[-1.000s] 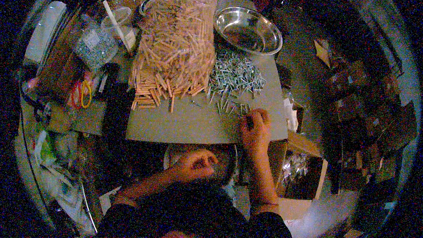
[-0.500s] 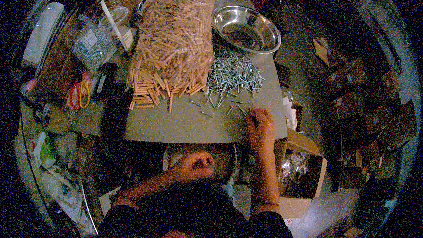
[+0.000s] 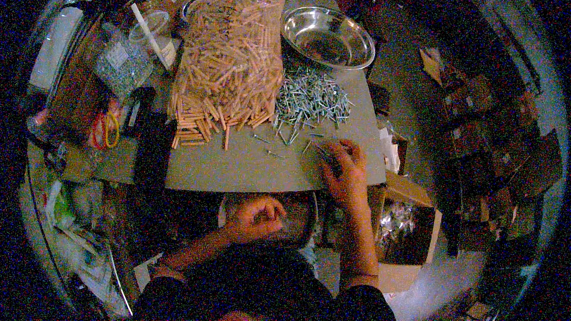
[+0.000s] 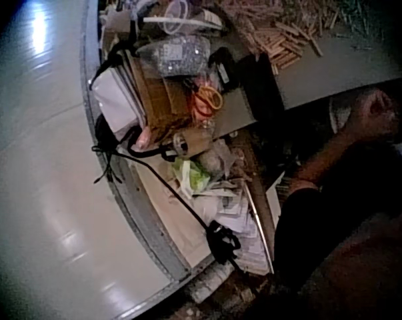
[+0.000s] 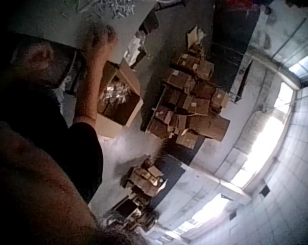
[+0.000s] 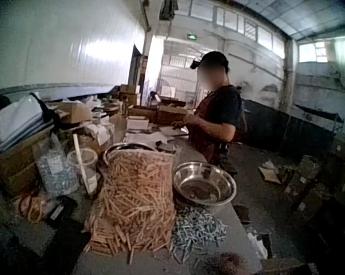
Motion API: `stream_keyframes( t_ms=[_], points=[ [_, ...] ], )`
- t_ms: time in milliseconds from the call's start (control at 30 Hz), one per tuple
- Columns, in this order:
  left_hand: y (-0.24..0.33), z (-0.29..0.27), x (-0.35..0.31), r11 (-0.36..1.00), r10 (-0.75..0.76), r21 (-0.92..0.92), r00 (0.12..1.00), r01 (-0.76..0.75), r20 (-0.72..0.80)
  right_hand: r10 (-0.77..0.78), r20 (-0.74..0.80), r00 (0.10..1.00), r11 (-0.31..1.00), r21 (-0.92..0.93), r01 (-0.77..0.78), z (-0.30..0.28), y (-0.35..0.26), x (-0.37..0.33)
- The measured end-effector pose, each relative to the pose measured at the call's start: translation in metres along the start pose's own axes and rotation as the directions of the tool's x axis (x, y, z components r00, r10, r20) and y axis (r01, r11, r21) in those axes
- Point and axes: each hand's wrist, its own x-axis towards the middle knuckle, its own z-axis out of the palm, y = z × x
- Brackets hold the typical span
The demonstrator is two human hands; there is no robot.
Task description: The person repeatedly picks up small wooden dowels and metal nails from a table, inserts the nails into the dowels, and places the assembled units into a container. The task continues in a repetitive loop throughout the clip.
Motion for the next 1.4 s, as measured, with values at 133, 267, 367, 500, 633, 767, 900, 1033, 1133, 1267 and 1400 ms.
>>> stream_keyframes(
  t_ms=[133, 267, 367, 500, 633, 767, 900, 1033, 1133, 1267, 1400],
  points=[
    [-0.005, 0.001, -0.006, 0.998, -0.054, -0.028, 0.999, 0.054, -0.004, 0.018, -0.063, 0.998, 0.999, -0.04, -0.021, -0.003, -0.002, -0.004],
    [-0.012, 0.0, -0.009, 1.0, 0.008, 0.011, 1.0, -0.008, -0.002, -0.022, -0.057, 0.998, 0.99, -0.138, 0.014, -0.003, 0.008, -0.017],
    [-0.016, 0.002, -0.009, 1.0, 0.016, -0.02, 1.0, -0.016, 0.004, -0.091, -0.055, 0.994, 0.983, -0.162, 0.081, 0.003, 0.013, -0.017],
    [-0.02, 0.005, -0.009, 0.999, -0.025, -0.038, 0.999, 0.026, 0.033, 0.005, -0.113, 0.994, 0.989, -0.143, -0.022, 0.004, -0.01, 0.004],
    [-0.016, 0.004, -0.011, 0.998, -0.064, -0.01, 0.997, 0.064, 0.042, -0.041, -0.089, 0.995, 0.98, -0.197, 0.022, 0.007, -0.005, 0.011],
    [-0.026, 0.005, -0.013, 0.999, -0.009, -0.035, 1.0, 0.009, 0.015, -0.025, -0.033, 0.999, 0.982, -0.188, 0.019, 0.004, -0.012, -0.001],
    [-0.037, 0.009, -0.017, 0.989, -0.103, -0.103, 0.994, 0.106, 0.028, 0.094, -0.132, 0.987, 0.98, -0.16, -0.115, 0.005, -0.014, -0.019],
    [-0.032, 0.011, -0.009, 0.981, -0.192, 0.029, 0.981, 0.191, 0.031, 0.073, -0.129, 0.989, 0.986, -0.14, -0.091, 0.005, -0.011, -0.019],
    [-0.032, 0.011, -0.004, 0.97, -0.227, 0.101, 0.973, 0.223, 0.032, 0.158, -0.097, 0.983, 0.98, -0.107, -0.168, 0.003, -0.012, -0.018],
    [-0.036, 0.013, 0.0, 0.961, -0.265, 0.09, 0.964, 0.262, 0.019, 0.233, -0.13, 0.964, 0.965, -0.093, -0.246, 0.001, -0.014, -0.02],
    [-0.038, 0.014, 0.002, 0.96, -0.272, 0.073, 0.962, 0.269, 0.033, 0.197, -0.104, 0.975, 0.973, -0.105, -0.208, 0.001, -0.008, -0.02]
  ],
)
